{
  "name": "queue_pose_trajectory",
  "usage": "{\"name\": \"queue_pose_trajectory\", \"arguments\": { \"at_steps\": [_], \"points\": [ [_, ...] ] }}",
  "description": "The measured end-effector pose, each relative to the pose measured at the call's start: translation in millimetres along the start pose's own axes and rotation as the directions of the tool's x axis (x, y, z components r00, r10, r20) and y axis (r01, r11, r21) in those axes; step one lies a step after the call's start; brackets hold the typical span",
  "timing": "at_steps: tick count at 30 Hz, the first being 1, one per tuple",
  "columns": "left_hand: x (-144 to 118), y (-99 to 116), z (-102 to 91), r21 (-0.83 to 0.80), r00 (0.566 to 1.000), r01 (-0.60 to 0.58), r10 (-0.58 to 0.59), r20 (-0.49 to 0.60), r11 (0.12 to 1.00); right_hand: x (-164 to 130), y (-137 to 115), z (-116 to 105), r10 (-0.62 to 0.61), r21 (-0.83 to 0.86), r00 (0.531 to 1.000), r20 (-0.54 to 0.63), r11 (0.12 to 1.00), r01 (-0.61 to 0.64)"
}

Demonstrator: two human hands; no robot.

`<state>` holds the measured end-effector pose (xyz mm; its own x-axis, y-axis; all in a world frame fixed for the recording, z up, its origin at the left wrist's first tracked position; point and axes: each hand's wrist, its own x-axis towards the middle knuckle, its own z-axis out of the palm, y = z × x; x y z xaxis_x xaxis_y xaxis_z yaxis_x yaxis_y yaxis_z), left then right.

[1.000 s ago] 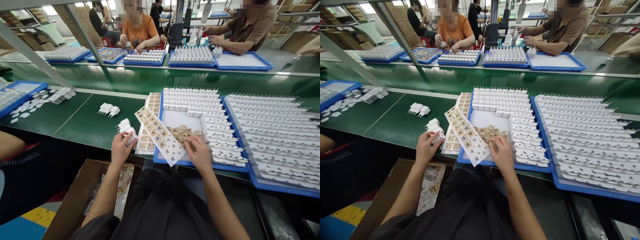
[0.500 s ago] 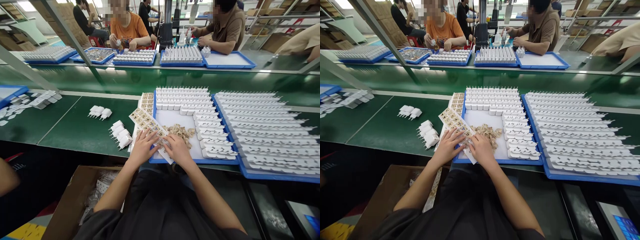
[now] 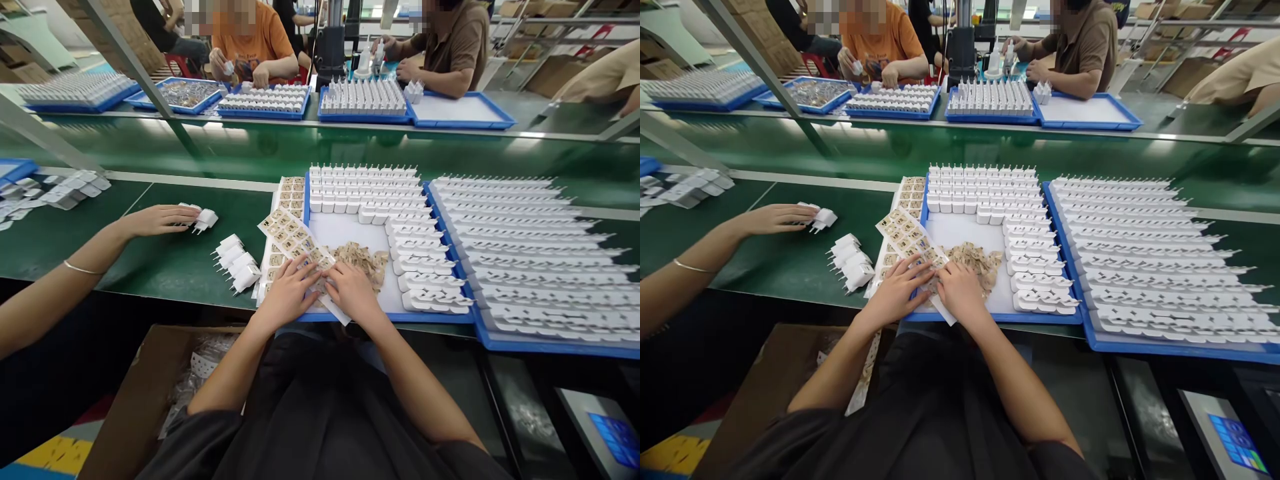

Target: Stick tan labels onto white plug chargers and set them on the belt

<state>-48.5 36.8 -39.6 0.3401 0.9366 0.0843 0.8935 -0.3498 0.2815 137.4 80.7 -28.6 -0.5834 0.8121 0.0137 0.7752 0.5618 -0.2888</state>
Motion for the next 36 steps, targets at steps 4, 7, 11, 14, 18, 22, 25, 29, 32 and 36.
{"name": "queue_pose_trajectory", "arguments": {
  "at_steps": [4,7,11,14,18,22,25,29,32,36],
  "points": [
    [0.0,0.1,-0.2,-0.001,1.0,-0.002,0.002,0.017,1.0,4.3,-1.0,2.8,0.017,0.015,1.0,0.014,1.0,-0.018],
    [-0.2,-0.8,-0.7,-0.01,1.0,-0.004,0.005,0.026,1.0,4.8,-1.2,3.8,0.017,0.042,1.0,-0.002,0.999,-0.017],
    [-1.5,-3.6,-1.0,-0.036,1.0,-0.011,0.012,0.028,0.999,-7.5,8.4,-3.0,-0.107,0.211,0.99,-0.091,0.969,0.124],
    [-1.5,-4.2,0.4,-0.05,0.999,-0.002,0.004,0.032,0.999,-22.4,22.6,-11.2,-0.168,0.457,0.961,-0.219,0.853,0.253],
    [-0.3,-1.5,1.0,-0.074,1.0,0.001,0.0,0.017,0.997,-34.5,38.1,-12.3,-0.013,0.621,0.954,-0.299,0.757,0.205],
    [-8.9,-12.9,-8.5,-0.088,0.989,0.007,-0.02,-0.15,0.996,-36.4,42.8,-6.7,0.011,0.611,0.961,-0.278,0.774,0.168],
    [-27.0,-42.9,-23.1,-0.074,0.956,0.116,-0.132,-0.261,0.99,-37.2,43.1,-4.9,0.019,0.598,0.962,-0.271,0.787,0.153],
    [-47.8,-97.4,-40.4,-0.031,0.904,0.392,-0.391,-0.173,0.92,-38.3,42.3,-4.7,0.014,0.586,0.967,-0.254,0.798,0.142],
    [-48.6,-127.5,-46.0,0.005,0.877,0.481,-0.481,-0.018,0.877,-38.8,41.8,-4.2,0.006,0.58,0.967,-0.255,0.801,0.148],
    [-42.5,-143.9,-43.8,-0.001,0.888,0.451,-0.449,0.095,0.892,-40.2,42.2,-3.2,-0.002,0.561,0.96,-0.281,0.811,0.166]
  ]
}}
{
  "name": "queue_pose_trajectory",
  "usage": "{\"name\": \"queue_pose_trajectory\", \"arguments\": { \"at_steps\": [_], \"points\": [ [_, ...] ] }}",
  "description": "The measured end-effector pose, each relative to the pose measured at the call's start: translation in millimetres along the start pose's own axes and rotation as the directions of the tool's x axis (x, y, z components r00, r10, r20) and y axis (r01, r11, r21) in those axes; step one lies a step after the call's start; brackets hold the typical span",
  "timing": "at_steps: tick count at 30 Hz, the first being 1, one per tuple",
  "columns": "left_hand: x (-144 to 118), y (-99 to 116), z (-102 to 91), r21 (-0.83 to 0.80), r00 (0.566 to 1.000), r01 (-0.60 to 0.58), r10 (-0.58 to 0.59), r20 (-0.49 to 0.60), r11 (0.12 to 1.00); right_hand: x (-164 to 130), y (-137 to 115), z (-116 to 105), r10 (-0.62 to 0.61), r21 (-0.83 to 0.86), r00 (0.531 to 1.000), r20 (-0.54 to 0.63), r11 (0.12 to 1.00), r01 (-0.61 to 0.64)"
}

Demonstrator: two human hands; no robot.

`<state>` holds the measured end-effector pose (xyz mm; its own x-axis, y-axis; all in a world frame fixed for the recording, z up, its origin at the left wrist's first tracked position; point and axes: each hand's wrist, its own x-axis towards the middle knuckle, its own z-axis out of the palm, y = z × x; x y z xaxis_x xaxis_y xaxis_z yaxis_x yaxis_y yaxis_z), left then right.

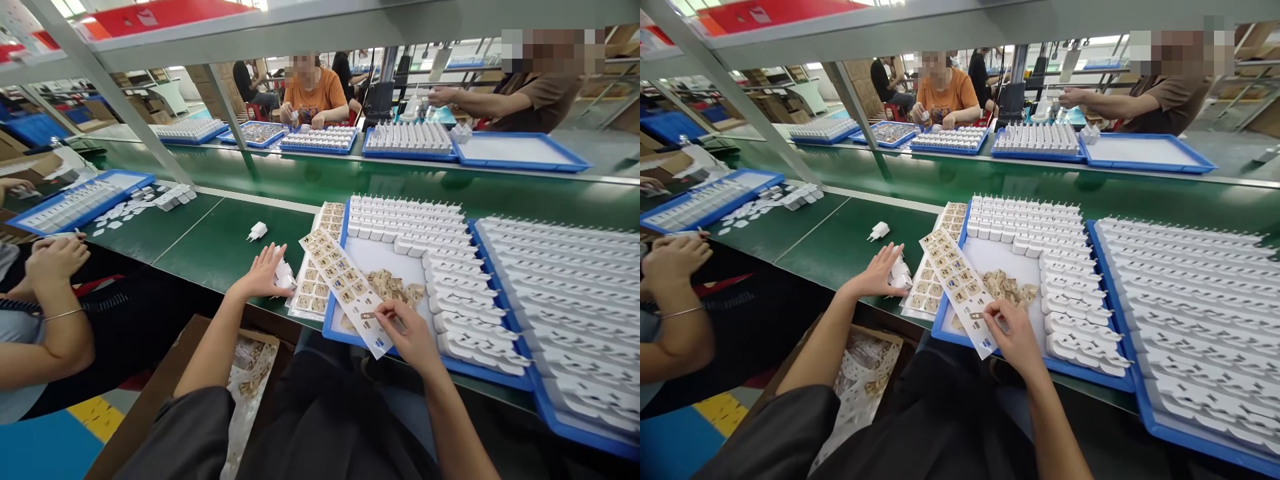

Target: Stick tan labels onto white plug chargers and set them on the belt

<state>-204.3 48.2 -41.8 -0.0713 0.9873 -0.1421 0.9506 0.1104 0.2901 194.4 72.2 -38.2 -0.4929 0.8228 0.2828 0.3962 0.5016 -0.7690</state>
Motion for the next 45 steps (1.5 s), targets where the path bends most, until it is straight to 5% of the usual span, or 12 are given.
{"name": "queue_pose_trajectory", "arguments": {
  "at_steps": [8,15,23,30,36,45],
  "points": [
    [22.9,-5.3,2.3,0.036,0.994,0.082,-0.079,-0.073,0.996,0.9,-3.3,1.3,-0.014,-0.053,1.0,-0.004,0.998,0.014],
    [72.2,-15.6,-14.4,0.07,0.967,0.23,-0.22,-0.127,0.971,0.7,-4.0,0.9,-0.015,-0.097,1.0,-0.01,0.995,0.014],
    [92.2,-51.0,-45.0,0.07,0.936,0.305,-0.286,-0.205,0.95,1.9,3.5,2.7,-0.038,-0.139,0.999,-0.035,0.99,0.033],
    [107.8,-97.6,-68.0,0.02,0.854,0.44,-0.412,-0.317,0.898,4.0,3.9,4.6,-0.026,-0.136,0.998,-0.063,0.991,0.017],
    [114.6,-131.4,-77.5,-0.059,0.735,0.514,-0.475,-0.484,0.856,5.8,6.9,7.2,-0.036,-0.173,0.994,-0.105,0.985,0.018],
    [110.9,-167.8,-74.6,-0.216,0.617,0.513,-0.532,-0.58,0.831,8.2,-6.2,7.3,0.017,-0.114,0.993,-0.115,0.993,-0.03]
  ]
}}
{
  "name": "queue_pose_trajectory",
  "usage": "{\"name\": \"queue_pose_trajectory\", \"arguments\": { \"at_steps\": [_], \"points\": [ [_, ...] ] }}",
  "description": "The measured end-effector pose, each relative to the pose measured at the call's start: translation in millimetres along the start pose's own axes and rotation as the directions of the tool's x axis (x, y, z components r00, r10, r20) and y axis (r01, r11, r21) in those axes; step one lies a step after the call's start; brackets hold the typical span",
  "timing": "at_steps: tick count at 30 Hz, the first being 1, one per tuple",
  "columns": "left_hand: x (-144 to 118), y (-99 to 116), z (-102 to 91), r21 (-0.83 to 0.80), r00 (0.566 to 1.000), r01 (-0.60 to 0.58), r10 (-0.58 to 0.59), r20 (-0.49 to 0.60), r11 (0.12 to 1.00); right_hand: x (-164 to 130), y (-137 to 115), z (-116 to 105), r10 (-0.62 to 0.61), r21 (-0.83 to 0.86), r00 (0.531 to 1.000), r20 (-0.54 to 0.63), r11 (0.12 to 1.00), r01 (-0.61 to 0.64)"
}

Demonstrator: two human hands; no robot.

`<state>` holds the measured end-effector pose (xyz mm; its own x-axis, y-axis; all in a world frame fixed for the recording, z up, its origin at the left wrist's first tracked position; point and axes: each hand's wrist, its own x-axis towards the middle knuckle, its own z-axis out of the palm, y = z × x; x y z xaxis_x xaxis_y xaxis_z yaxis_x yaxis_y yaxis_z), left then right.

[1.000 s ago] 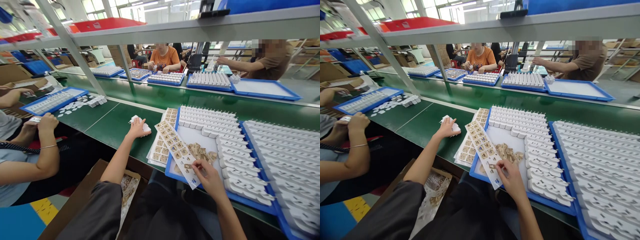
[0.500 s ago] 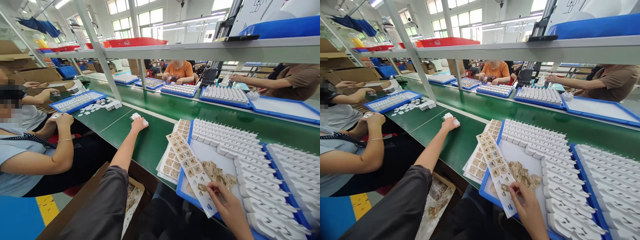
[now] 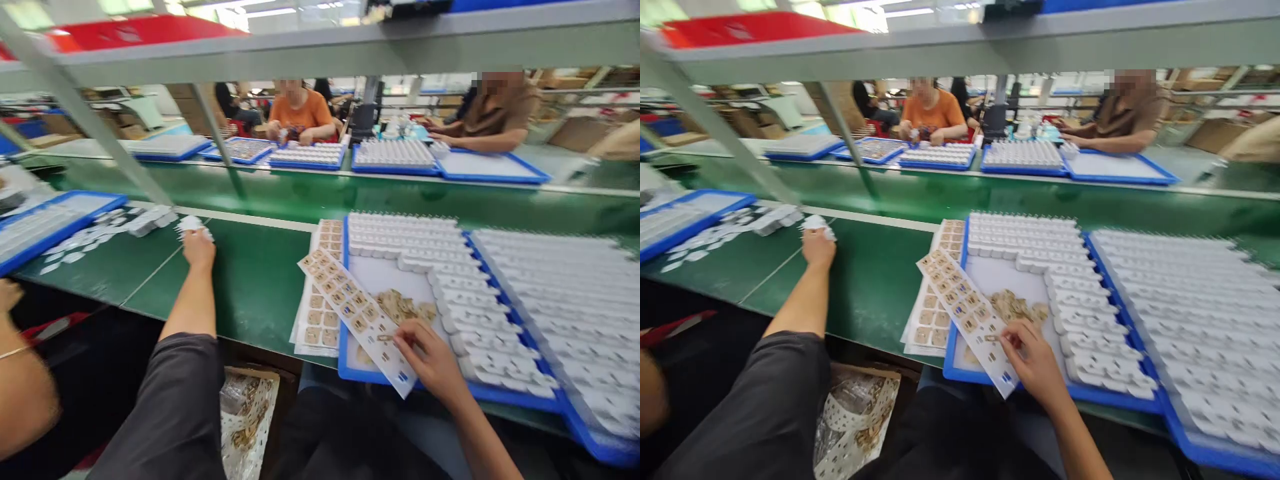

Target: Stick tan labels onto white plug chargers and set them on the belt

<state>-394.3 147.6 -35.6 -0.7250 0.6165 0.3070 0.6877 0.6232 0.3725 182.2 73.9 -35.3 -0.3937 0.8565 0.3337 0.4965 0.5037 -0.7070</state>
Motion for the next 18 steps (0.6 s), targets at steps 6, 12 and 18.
{"name": "queue_pose_trajectory", "arguments": {
  "at_steps": [6,12,18],
  "points": [
    [13.2,0.7,16.4,-0.031,0.996,0.042,-0.044,-0.072,0.999,-0.3,0.3,1.0,0.063,0.077,0.997,-0.042,0.995,-0.06],
    [-29.6,62.3,18.4,-0.187,0.934,-0.355,0.355,-0.033,0.916,-5.3,4.4,1.4,0.145,0.217,0.985,-0.097,0.969,-0.121],
    [-116.7,179.2,5.5,-0.456,0.675,-0.632,0.734,0.074,0.627,-9.1,1.6,-3.4,0.14,0.188,0.987,-0.078,0.974,-0.123]
  ]
}}
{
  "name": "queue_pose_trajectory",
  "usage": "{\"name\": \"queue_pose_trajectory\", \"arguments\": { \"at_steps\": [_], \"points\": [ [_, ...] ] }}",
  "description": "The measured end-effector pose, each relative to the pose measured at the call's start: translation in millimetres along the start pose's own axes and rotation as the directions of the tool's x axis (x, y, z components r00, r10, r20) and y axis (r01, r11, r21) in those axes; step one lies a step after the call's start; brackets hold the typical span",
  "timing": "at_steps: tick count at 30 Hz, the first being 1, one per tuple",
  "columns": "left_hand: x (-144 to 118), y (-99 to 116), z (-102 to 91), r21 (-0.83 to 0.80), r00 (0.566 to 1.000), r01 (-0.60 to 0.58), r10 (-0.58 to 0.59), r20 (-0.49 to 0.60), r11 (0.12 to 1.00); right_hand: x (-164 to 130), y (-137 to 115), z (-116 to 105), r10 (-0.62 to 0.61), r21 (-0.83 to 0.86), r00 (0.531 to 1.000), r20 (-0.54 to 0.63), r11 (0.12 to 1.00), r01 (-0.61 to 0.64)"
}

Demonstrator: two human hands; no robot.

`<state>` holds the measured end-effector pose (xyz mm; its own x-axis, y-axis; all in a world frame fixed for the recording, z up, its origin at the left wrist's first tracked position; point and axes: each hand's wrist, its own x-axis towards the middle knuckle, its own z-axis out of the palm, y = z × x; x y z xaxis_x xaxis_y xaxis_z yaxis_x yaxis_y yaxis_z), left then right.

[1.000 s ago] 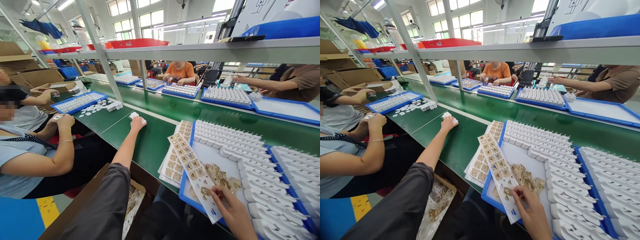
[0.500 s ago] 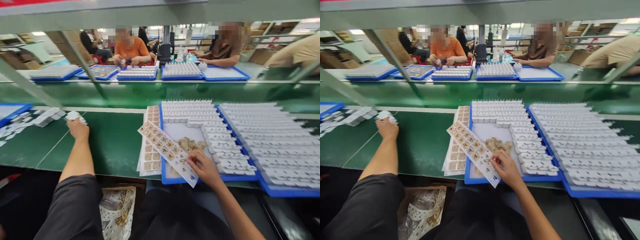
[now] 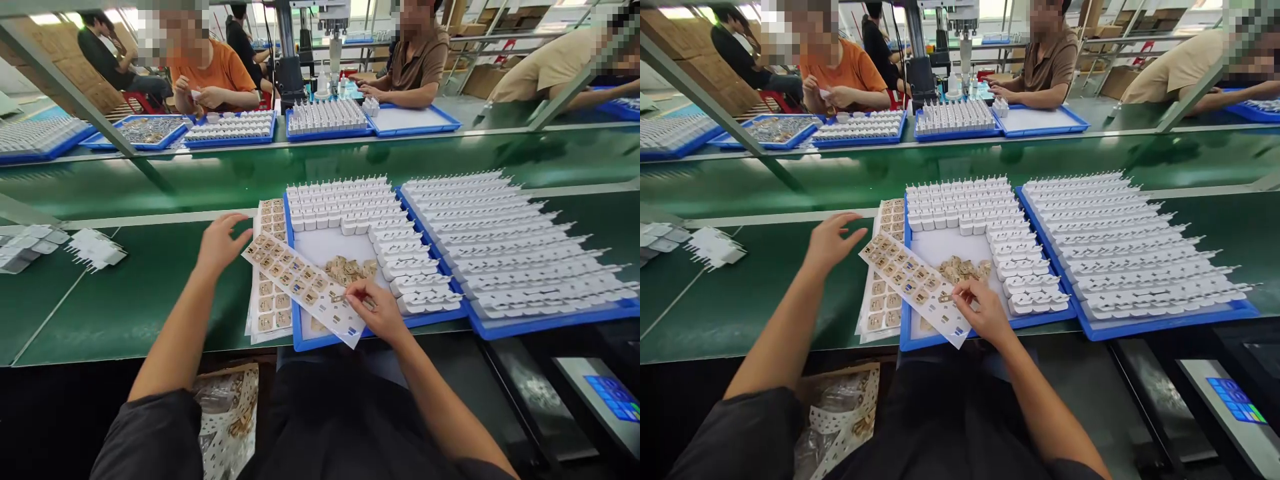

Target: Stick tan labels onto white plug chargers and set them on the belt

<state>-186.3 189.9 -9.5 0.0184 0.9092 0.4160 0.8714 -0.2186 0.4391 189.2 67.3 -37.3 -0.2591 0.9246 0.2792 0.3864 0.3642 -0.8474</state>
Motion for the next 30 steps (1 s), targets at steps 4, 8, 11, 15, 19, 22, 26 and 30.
{"name": "queue_pose_trajectory", "arguments": {
  "at_steps": [4,8,11,15,19,22,26,30],
  "points": [
    [33.0,54.2,43.4,0.049,0.993,-0.054,0.048,0.104,0.997,-1.6,0.0,-2.2,-0.034,0.004,0.999,-0.006,0.999,0.034],
    [45.9,79.4,78.6,0.145,0.986,-0.107,0.087,0.14,0.984,-3.3,1.2,-4.0,-0.053,0.03,0.999,-0.013,0.998,0.053],
    [42.7,87.8,93.5,0.069,0.994,-0.09,0.085,0.075,0.994,-4.1,1.4,-5.3,-0.062,0.054,0.998,-0.005,0.997,0.063],
    [39.5,90.3,93.2,-0.117,0.998,-0.068,0.069,-0.001,0.991,-4.8,1.8,-6.4,-0.074,0.085,0.997,-0.001,0.994,0.074],
    [23.2,95.2,71.6,-0.201,0.999,-0.037,0.031,-0.035,0.979,-5.6,4.2,-6.2,-0.093,0.146,0.994,-0.05,0.984,0.1],
    [-15.3,112.0,52.5,-0.484,0.989,0.08,-0.13,-0.071,0.871,-4.9,6.4,-6.1,-0.121,0.233,0.987,-0.105,0.962,0.143],
    [-85.7,152.2,44.5,-0.916,0.949,0.215,-0.294,0.114,0.339,-2.6,3.5,-7.7,-0.11,0.363,0.988,-0.108,0.921,0.142],
    [-134.6,190.0,57.0,-0.936,0.894,0.349,-0.31,0.322,0.035,-4.4,-13.4,-10.2,-0.128,0.476,0.992,-0.011,0.871,0.118]
  ]
}}
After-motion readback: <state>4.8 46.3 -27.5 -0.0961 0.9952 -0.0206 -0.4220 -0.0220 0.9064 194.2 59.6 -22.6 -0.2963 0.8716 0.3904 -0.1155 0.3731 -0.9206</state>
